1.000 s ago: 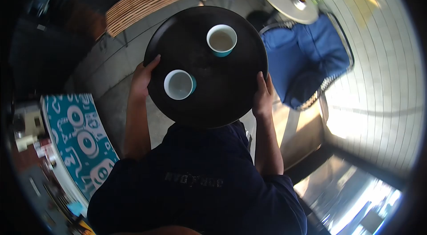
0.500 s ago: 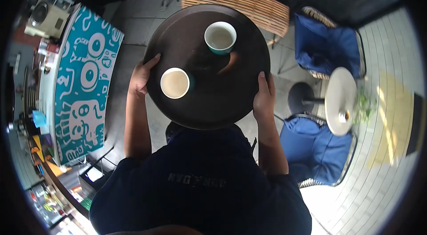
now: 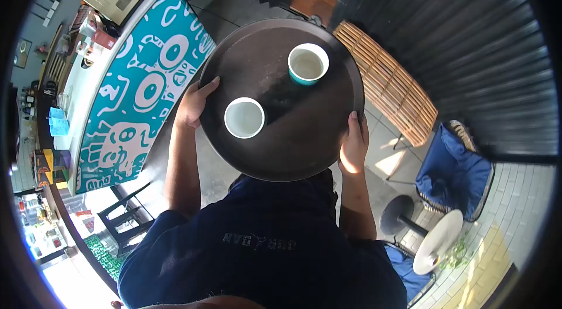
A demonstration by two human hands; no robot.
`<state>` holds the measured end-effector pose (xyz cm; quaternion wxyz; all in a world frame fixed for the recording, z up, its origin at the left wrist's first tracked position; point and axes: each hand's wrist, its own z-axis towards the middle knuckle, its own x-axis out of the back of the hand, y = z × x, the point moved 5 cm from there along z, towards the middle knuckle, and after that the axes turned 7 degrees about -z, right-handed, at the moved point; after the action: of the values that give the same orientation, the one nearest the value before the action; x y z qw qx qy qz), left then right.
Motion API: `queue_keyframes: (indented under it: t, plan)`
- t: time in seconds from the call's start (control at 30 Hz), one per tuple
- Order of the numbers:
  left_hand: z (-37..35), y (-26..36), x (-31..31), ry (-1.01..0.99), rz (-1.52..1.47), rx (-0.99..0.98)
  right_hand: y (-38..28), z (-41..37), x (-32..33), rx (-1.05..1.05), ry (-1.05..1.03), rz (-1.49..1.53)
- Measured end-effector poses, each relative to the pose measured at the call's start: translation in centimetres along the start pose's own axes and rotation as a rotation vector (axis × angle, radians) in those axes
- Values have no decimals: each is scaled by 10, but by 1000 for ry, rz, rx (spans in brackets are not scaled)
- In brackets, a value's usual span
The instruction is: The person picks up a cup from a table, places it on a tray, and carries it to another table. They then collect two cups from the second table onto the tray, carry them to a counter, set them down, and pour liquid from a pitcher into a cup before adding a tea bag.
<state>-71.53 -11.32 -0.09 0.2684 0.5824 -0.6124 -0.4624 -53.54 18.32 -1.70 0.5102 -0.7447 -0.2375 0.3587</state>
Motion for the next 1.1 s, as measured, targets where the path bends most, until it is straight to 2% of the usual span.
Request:
queue_keyframes:
  t: [0.13,0.23,0.43,0.6,0.7,0.77,0.9,0.97,1.1]
  plan:
    - [57,42,16,122,-3,-72,-16,78,-71,98,-53,-84]
    - [102,62,24,189,-44,-96,-11,154,-101,41,-104,-159]
    - [181,122,43,361,-99,-127,-26,288,-189,81,-342,-108]
    - [241,168,63,465,-138,-146,-43,367,-265,58,-337,-210]
    - [287,194,80,488,-136,-150,-35,425,-310,32,-408,-275]
    - [324,210,95,511,-161,-166,-29,460,-341,105,-356,-376]
    - [396,251,133,498,-154,-195,-32,505,-420,90,-438,-287]
    - [426,270,150,501,-161,-181,-28,529,-449,115,-416,-366]
    - [490,315,181,447,-219,-244,-22,579,-515,75,-412,-339]
